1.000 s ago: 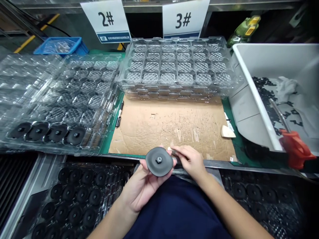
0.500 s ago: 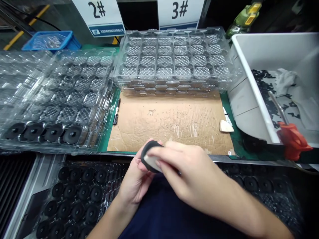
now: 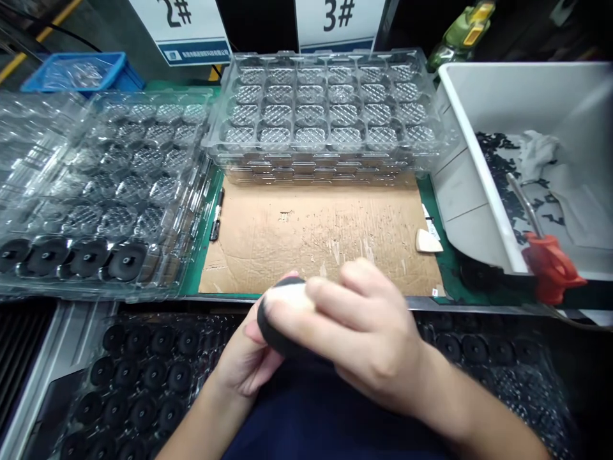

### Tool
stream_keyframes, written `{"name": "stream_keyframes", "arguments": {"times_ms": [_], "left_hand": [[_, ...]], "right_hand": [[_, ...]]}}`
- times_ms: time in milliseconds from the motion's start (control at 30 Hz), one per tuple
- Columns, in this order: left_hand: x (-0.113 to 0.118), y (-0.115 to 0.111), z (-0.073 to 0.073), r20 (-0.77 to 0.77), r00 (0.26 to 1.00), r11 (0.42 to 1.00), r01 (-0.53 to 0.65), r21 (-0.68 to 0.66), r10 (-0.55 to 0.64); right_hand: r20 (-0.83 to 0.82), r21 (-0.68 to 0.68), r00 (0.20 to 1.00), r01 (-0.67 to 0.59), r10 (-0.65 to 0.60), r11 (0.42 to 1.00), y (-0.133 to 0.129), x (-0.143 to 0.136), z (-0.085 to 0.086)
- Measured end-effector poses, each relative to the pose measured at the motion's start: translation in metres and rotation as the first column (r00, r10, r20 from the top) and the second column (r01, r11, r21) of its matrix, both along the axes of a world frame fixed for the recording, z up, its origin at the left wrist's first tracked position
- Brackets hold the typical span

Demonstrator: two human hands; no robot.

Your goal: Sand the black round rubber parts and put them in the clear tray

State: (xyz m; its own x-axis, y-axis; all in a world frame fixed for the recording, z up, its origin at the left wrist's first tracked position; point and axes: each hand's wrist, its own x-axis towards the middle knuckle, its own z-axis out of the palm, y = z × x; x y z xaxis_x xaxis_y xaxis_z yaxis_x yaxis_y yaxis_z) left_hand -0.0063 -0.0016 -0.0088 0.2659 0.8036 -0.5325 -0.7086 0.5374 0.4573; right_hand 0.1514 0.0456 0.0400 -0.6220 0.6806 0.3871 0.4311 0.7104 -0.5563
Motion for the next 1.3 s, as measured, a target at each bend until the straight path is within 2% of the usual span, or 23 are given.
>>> {"name": "stream_keyframes", "arguments": {"times_ms": [33, 67, 100, 133, 200, 233, 300, 367, 400, 467, 533, 567, 600, 667, 733, 800, 867, 933, 1000, 1067, 1167, 1233, 1300], "left_hand": [[0.0, -0.001, 0.0, 0.016, 1.0, 1.0, 0.012, 0.02, -0.012], [0.0, -0.002, 0.0, 0.039, 0.999, 0.999, 0.017, 0.045, -0.018], [-0.001, -0.003, -0.001, 0.065, 0.998, 0.998, 0.015, 0.065, -0.019], [-0.001, -0.004, -0.002, 0.091, 0.996, 0.997, 0.013, 0.077, -0.02], [-0.003, -0.006, -0.004, 0.133, 0.991, 0.997, 0.0, 0.075, -0.01], [-0.004, -0.007, -0.005, 0.152, 0.988, 0.997, -0.004, 0.073, -0.007], [-0.006, -0.008, -0.006, 0.179, 0.984, 0.997, -0.004, 0.081, -0.01], [-0.007, -0.008, -0.006, 0.197, 0.98, 0.997, 0.003, 0.082, -0.019], [-0.007, -0.007, -0.006, 0.198, 0.98, 0.996, 0.008, 0.084, -0.024], [-0.007, -0.006, -0.006, 0.179, 0.983, 0.995, 0.01, 0.095, -0.027], [-0.006, -0.006, -0.007, 0.144, 0.989, 0.994, 0.01, 0.111, -0.026], [-0.006, -0.006, -0.008, 0.13, 0.991, 0.992, 0.007, 0.123, -0.023], [-0.005, -0.007, -0.008, 0.117, 0.993, 0.991, 0.005, 0.131, -0.021], [-0.003, -0.008, -0.009, 0.076, 0.997, 0.992, 0.003, 0.123, -0.013], [-0.002, -0.009, -0.008, 0.021, 1.0, 0.994, -0.017, 0.106, 0.015], [-0.002, -0.011, -0.006, -0.02, 0.999, 0.994, -0.045, 0.1, 0.047], [-0.003, -0.011, -0.004, -0.042, 0.997, 0.992, -0.057, 0.116, 0.062], [-0.003, -0.011, -0.004, -0.067, 0.995, 0.992, -0.06, 0.111, 0.068], [-0.004, -0.01, -0.007, -0.083, 0.993, 0.992, -0.072, 0.106, 0.081], [-0.005, -0.008, -0.011, -0.084, 0.992, 0.991, -0.083, 0.107, 0.092], [-0.011, -0.005, -0.015, -0.054, 0.994, 0.99, -0.093, 0.105, 0.099], [-0.014, -0.003, -0.014, -0.016, 0.995, 0.991, -0.1, 0.087, 0.102], [-0.015, -0.002, -0.012, 0.024, 0.996, 0.993, -0.092, 0.078, 0.09]], "right_hand": [[-0.092, -0.028, 0.992, -0.085, 0.082, 0.996, 0.006, -0.001, -0.006], [-0.183, -0.096, 0.977, -0.126, 0.107, 0.987, 0.011, -0.002, -0.013], [-0.254, -0.187, 0.965, -0.107, 0.057, 0.977, 0.016, -0.001, -0.021], [-0.283, -0.286, 0.958, -0.034, -0.051, 0.958, 0.019, 0.001, -0.031], [-0.227, -0.436, 0.927, 0.177, -0.298, 0.882, 0.021, 0.006, -0.055], [-0.184, -0.474, 0.909, 0.25, -0.373, 0.844, 0.019, 0.008, -0.069], [-0.106, -0.52, 0.911, 0.291, -0.398, 0.803, 0.014, 0.013, -0.096], [-0.063, -0.54, 0.935, 0.262, -0.349, 0.8, 0.009, 0.016, -0.114], [-0.05, -0.544, 0.942, 0.253, -0.332, 0.8, 0.006, 0.018, -0.116], [-0.028, -0.541, 0.932, 0.29, -0.362, 0.789, 0.002, 0.02, -0.104], [-0.055, -0.488, 0.897, 0.359, -0.439, 0.795, -0.001, 0.019, -0.074], [-0.093, -0.434, 0.887, 0.373, -0.452, 0.82, -0.002, 0.017, -0.056], [-0.151, -0.352, 0.896, 0.346, -0.418, 0.87, -0.004, 0.014, -0.038], [-0.215, -0.16, 0.957, 0.164, -0.197, 0.973, -0.005, 0.006, -0.012], [-0.124, -0.09, 0.992, 0.014, -0.025, 0.996, -0.004, 0.0, -0.002], [0.043, -0.135, 0.998, 0.049, -0.044, 0.99, -0.002, -0.002, -0.002], [0.104, -0.15, 0.986, 0.142, -0.127, 0.978, -0.001, -0.002, -0.007], [-0.008, -0.122, 0.992, 0.121, -0.123, 0.985, -0.001, -0.004, -0.013], [-0.138, -0.165, 0.987, 0.054, -0.077, 0.985, 0.002, -0.005, -0.021], [-0.149, -0.302, 0.984, 0.05, -0.099, 0.952, 0.009, -0.003, -0.032], [-0.035, -0.486, 0.968, 0.2, -0.248, 0.851, 0.019, 0.009, -0.054], [0.033, -0.511, 0.951, 0.279, -0.306, 0.813, 0.017, 0.017, -0.073], [0.073, -0.514, 0.95, 0.298, -0.305, 0.805, 0.006, 0.021, -0.091]]}}
